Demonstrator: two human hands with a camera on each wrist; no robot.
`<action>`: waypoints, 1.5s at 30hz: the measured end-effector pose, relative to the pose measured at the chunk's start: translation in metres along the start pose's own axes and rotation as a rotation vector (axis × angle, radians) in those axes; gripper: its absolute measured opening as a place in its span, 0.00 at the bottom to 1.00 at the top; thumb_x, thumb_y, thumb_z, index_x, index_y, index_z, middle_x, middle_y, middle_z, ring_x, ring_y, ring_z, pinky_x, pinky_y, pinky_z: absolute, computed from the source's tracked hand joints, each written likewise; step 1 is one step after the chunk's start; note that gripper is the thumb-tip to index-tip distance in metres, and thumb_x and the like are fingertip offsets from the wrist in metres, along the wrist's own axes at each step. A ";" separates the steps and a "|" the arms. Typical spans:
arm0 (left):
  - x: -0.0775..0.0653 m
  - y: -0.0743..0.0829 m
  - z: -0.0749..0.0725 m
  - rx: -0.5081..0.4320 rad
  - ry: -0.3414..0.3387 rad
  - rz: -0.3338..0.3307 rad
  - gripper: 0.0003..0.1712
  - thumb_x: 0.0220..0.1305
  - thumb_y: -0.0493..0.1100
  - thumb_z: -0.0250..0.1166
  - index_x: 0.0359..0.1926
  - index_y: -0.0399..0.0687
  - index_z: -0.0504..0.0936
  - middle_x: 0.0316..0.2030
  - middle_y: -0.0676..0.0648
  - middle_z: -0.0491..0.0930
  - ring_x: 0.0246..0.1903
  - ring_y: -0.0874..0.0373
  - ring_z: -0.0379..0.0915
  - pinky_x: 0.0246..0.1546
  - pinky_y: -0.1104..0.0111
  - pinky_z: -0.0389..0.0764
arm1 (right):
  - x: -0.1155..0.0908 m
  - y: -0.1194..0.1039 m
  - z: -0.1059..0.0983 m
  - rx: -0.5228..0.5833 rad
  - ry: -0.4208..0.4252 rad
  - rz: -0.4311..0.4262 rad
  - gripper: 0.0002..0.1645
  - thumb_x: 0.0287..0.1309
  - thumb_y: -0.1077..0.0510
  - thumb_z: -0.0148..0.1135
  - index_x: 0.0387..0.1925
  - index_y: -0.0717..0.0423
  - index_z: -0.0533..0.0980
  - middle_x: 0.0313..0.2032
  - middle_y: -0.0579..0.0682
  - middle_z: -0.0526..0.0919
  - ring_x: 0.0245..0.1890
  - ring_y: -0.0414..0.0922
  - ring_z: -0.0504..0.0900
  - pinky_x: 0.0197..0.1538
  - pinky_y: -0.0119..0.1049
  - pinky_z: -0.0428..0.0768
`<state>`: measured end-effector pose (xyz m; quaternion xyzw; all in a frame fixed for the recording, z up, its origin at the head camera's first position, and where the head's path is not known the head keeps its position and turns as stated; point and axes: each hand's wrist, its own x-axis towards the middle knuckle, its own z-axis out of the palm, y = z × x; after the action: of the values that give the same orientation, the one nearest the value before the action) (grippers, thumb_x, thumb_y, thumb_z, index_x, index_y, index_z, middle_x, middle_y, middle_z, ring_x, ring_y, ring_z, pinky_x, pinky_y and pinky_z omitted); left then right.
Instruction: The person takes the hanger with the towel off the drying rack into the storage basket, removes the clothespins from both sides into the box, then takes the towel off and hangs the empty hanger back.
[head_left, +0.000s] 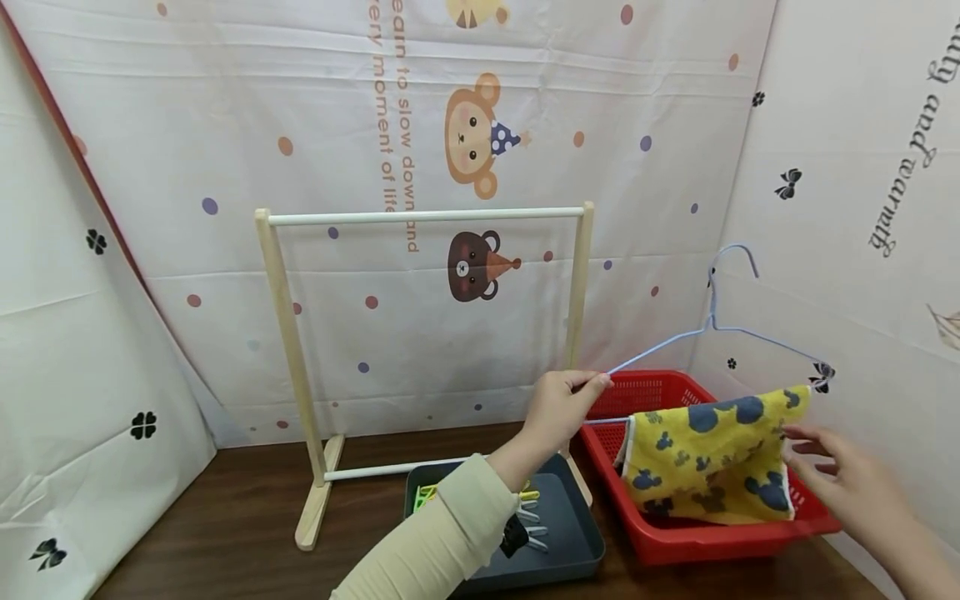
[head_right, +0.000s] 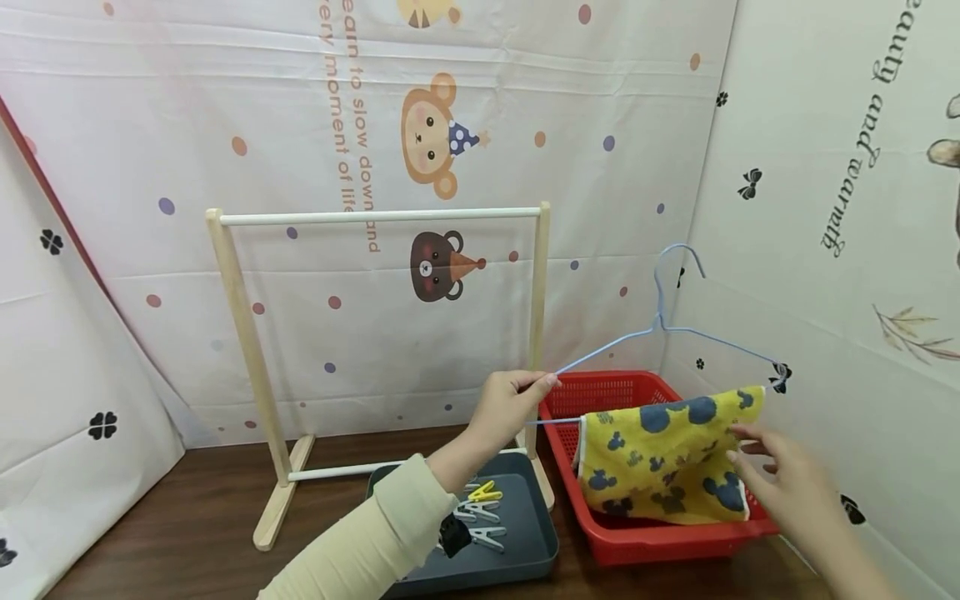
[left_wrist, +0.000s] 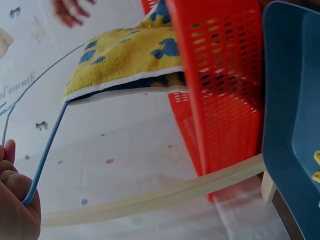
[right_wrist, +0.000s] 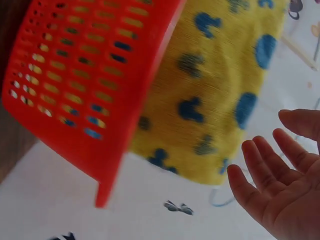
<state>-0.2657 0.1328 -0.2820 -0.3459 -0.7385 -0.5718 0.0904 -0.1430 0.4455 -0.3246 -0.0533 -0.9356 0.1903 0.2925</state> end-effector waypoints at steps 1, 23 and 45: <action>0.002 0.000 -0.002 -0.004 0.010 0.002 0.15 0.72 0.46 0.65 0.48 0.40 0.90 0.41 0.41 0.91 0.32 0.71 0.75 0.33 0.79 0.74 | 0.000 0.001 0.003 0.006 -0.010 -0.001 0.23 0.69 0.61 0.63 0.56 0.78 0.73 0.48 0.79 0.79 0.38 0.60 0.83 0.34 0.54 0.84; 0.017 0.023 -0.037 -0.121 0.087 0.010 0.15 0.73 0.44 0.63 0.45 0.36 0.90 0.46 0.37 0.89 0.40 0.62 0.79 0.38 0.76 0.73 | 0.023 -0.029 0.019 0.090 -0.213 0.209 0.54 0.74 0.34 0.51 0.74 0.77 0.50 0.65 0.78 0.68 0.62 0.77 0.70 0.53 0.65 0.79; -0.010 0.007 -0.029 -0.183 -0.098 -0.006 0.16 0.71 0.43 0.65 0.48 0.33 0.89 0.47 0.33 0.88 0.32 0.70 0.73 0.30 0.79 0.70 | 0.032 -0.043 0.018 0.982 -0.157 0.513 0.22 0.73 0.40 0.57 0.21 0.25 0.84 0.23 0.25 0.87 0.29 0.25 0.83 0.35 0.23 0.81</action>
<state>-0.2620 0.1037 -0.2725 -0.3781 -0.6876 -0.6195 0.0205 -0.1791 0.4067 -0.3045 -0.1225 -0.7132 0.6722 0.1566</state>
